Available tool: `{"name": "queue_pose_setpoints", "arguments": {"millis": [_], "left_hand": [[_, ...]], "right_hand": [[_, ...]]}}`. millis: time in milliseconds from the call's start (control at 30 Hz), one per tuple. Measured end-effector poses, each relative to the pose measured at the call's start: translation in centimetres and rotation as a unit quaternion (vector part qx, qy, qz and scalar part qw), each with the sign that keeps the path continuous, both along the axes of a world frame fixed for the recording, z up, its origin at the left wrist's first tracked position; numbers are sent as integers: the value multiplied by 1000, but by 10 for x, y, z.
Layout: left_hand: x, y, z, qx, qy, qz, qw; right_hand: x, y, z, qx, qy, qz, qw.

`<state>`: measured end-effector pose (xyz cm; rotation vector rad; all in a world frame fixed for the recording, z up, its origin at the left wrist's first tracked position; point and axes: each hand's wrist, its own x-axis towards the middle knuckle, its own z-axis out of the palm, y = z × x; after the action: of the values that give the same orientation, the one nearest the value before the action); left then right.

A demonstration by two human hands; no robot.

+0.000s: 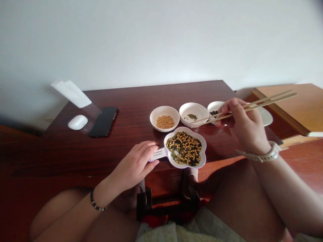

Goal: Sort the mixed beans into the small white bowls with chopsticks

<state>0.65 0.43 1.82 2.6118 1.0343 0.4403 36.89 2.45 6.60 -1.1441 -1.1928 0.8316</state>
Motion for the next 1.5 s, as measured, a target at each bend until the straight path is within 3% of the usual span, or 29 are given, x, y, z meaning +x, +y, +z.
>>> {"name": "queue_pose_setpoints", "arguments": {"millis": [267, 500, 767, 1133, 1333, 1500], "left_hand": [[0, 0, -2, 0, -6, 3, 1000], [1, 0, 1, -1, -1, 1, 1000], [2, -1, 2, -3, -16, 8, 1000], [1, -2, 1, -6, -5, 2, 1000], [0, -2, 0, -7, -6, 3, 1000], [0, -1, 1, -2, -8, -4, 1000]], "right_hand": [[-25, -12, 3, -85, -104, 125, 983], [-44, -18, -4, -115, -94, 224, 963], [-53, -18, -12, -124, -121, 243, 954], [-43, -15, -15, -100, -139, 217, 961], [-35, -14, -11, -115, -103, 197, 968], [-32, -12, -14, -151, -64, 223, 961]]}}
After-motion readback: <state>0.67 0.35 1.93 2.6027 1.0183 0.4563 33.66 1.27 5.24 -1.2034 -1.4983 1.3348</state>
